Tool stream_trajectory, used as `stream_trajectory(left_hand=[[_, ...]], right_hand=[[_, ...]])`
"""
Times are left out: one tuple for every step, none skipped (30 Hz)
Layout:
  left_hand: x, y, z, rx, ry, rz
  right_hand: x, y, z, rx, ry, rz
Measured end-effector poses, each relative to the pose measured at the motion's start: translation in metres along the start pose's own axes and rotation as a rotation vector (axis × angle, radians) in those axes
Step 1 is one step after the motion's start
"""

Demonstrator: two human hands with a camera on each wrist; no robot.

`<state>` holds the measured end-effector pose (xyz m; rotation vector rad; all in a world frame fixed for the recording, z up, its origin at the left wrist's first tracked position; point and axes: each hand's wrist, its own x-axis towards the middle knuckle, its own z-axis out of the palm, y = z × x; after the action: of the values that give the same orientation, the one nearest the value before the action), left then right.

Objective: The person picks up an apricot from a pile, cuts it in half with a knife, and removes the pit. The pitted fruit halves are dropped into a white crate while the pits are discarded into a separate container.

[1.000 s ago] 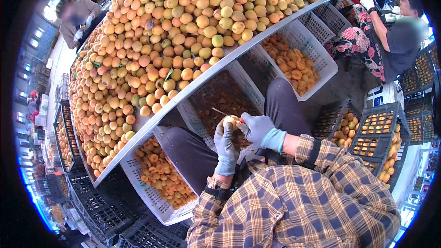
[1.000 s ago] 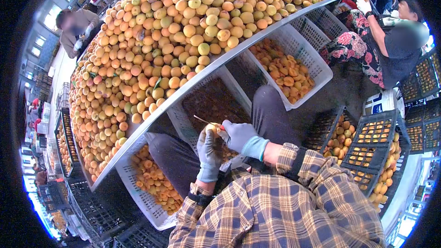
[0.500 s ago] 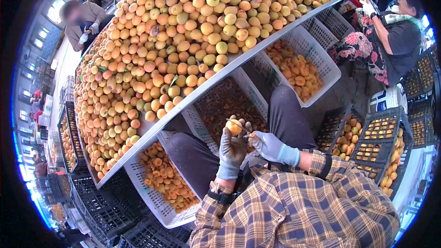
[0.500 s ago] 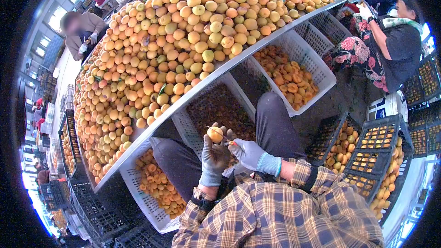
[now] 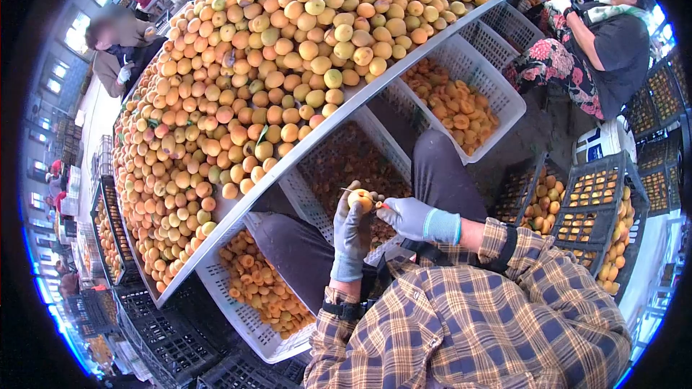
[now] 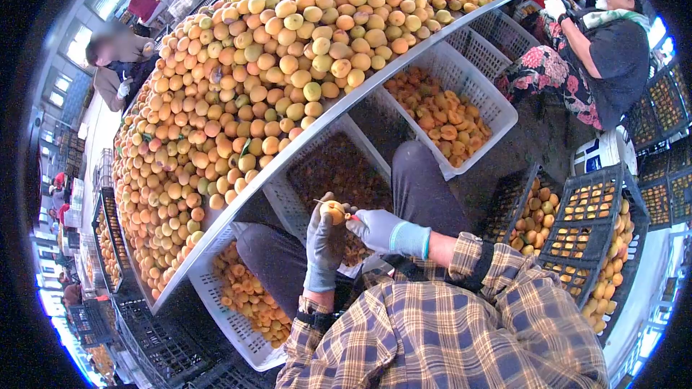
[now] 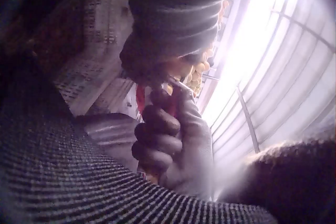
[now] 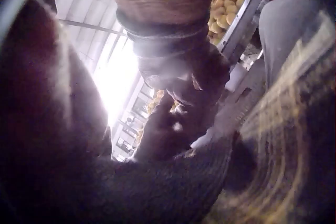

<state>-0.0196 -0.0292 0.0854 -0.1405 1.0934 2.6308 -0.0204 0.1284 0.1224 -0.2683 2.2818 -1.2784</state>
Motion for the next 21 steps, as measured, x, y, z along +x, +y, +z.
stream_trajectory(left_hand=[[0.002,-0.007,-0.006,-0.046,0.046,-0.009],[0.003,-0.010,-0.007,-0.049,0.046,0.002],[0.003,-0.014,-0.009,-0.273,0.069,-0.065],[0.002,-0.018,-0.009,-0.495,0.090,-0.136],[0.003,-0.021,-0.005,-0.479,0.054,-0.169],[-0.002,-0.025,0.002,-0.511,0.082,-0.227],[0.000,-0.028,-0.004,-0.479,0.102,-0.222],[0.004,-0.031,-0.013,-0.449,0.118,-0.218],[0.008,-0.035,-0.021,-0.425,0.130,-0.192],[0.008,-0.029,-0.020,-0.392,0.134,-0.192],[0.014,-0.028,-0.038,-0.386,0.129,-0.223],[0.017,-0.031,-0.054,-0.382,0.130,-0.253],[0.014,-0.028,-0.038,-0.487,0.171,-0.163],[0.012,-0.023,-0.036,-0.561,0.201,-0.188],[0.010,-0.023,-0.034,-0.524,0.203,-0.169],[0.009,-0.025,-0.032,-0.486,0.203,-0.150],[0.008,-0.028,-0.030,-0.516,0.179,-0.186],[0.008,-0.032,-0.028,-0.540,0.151,-0.226],[0.006,-0.035,-0.022,-0.448,0.192,-0.226],[0.007,-0.033,-0.021,-0.442,0.185,-0.232],[0.008,-0.031,-0.021,-0.466,0.201,-0.218]], right_hand=[[-0.001,0.012,0.012,0.004,0.084,-0.065],[-0.004,0.010,0.015,0.072,0.039,0.001],[-0.006,0.016,0.027,0.091,0.084,0.005],[-0.005,0.023,0.040,0.114,0.129,0.011],[-0.002,0.025,0.046,0.135,0.127,0.073],[0.004,0.029,0.048,0.139,0.124,0.073],[0.008,0.034,0.049,0.138,0.160,0.045],[0.012,0.034,0.047,0.134,0.200,0.017],[0.015,0.033,0.043,0.092,0.181,0.031],[0.019,0.031,0.036,0.087,0.182,0.031],[0.020,0.027,0.030,0.060,0.125,0.022],[0.018,0.024,0.028,0.033,0.062,0.014],[0.012,0.020,0.030,0.074,0.093,-0.011],[0.008,0.018,0.034,0.070,0.080,-0.010],[0.005,0.017,0.037,0.045,0.064,0.064],[0.003,0.017,0.039,0.017,0.050,0.136],[0.004,0.022,0.043,-0.054,0.089,0.121],[0.008,0.025,0.044,-0.054,0.089,0.118],[0.013,0.026,0.044,-0.073,0.113,0.119],[0.017,0.027,0.044,-0.094,0.140,0.121],[0.020,0.028,0.043,-0.039,0.149,0.088]])
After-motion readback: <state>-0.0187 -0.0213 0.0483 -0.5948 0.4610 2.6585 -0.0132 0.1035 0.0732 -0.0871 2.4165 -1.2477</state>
